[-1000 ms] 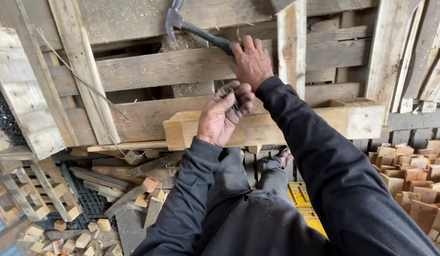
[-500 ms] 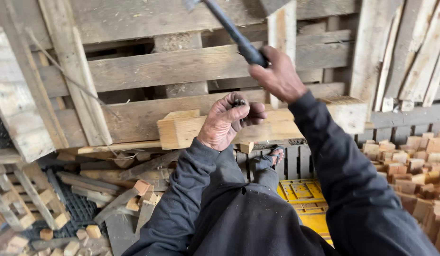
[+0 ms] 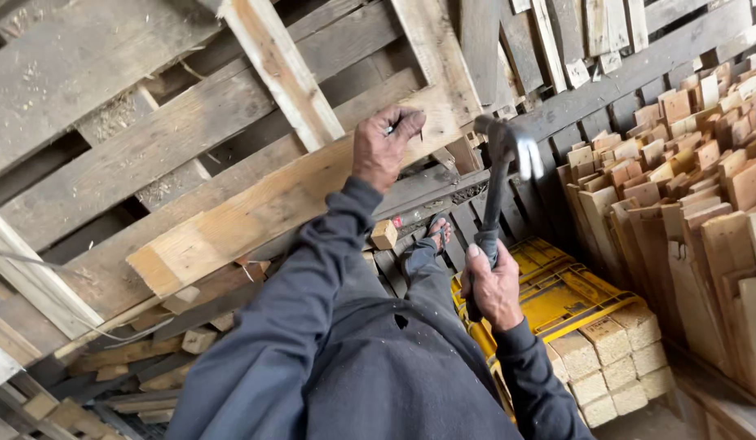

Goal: The person assembles wooden pallets by placing small wooden blocks and planks onto a pallet frame and securing them with nails using a hammer. The person repeatedly positions the wood pieces and hammers nails to fasten them.

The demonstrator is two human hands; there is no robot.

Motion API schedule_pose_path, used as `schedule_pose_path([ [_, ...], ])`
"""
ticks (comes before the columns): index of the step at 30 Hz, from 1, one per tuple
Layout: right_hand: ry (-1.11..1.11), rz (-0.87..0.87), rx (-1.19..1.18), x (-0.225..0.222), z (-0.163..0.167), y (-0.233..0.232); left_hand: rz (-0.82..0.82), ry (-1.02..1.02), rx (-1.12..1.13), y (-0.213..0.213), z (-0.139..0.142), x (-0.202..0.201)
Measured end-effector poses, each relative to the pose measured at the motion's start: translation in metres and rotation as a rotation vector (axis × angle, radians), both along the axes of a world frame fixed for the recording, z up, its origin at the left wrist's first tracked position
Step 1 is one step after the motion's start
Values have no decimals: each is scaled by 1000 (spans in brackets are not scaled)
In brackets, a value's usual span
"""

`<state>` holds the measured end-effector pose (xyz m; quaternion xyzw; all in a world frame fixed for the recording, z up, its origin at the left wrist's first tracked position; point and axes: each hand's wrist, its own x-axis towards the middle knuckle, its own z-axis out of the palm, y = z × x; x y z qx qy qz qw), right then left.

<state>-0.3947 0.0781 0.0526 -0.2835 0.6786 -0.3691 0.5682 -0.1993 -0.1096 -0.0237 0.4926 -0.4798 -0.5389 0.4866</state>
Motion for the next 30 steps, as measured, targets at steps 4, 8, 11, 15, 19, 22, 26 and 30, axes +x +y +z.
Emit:
schedule_pose_path([
  [4,27,-10,50,-10,-25,14,113,-317,-276,-24,-29,-24],
  [8,49,21,109,-2,-37,4,142,-375,-333,-25,-45,-27],
  [11,76,80,121,1,-29,-4,128,-382,-325,-23,-46,-26],
  [15,126,103,-14,-2,-1,-7,55,-362,-383,-25,-40,-23],
  [19,11,140,-357,-1,16,-19,14,-354,-319,-27,-41,-21],
  [22,124,171,-207,5,17,-41,16,-389,-390,-29,-50,-23],
  [26,255,212,153,7,35,-53,-11,-451,-366,-33,-64,-25],
  [30,11,81,-374,6,51,-49,44,-433,-458,-33,-69,-23],
])
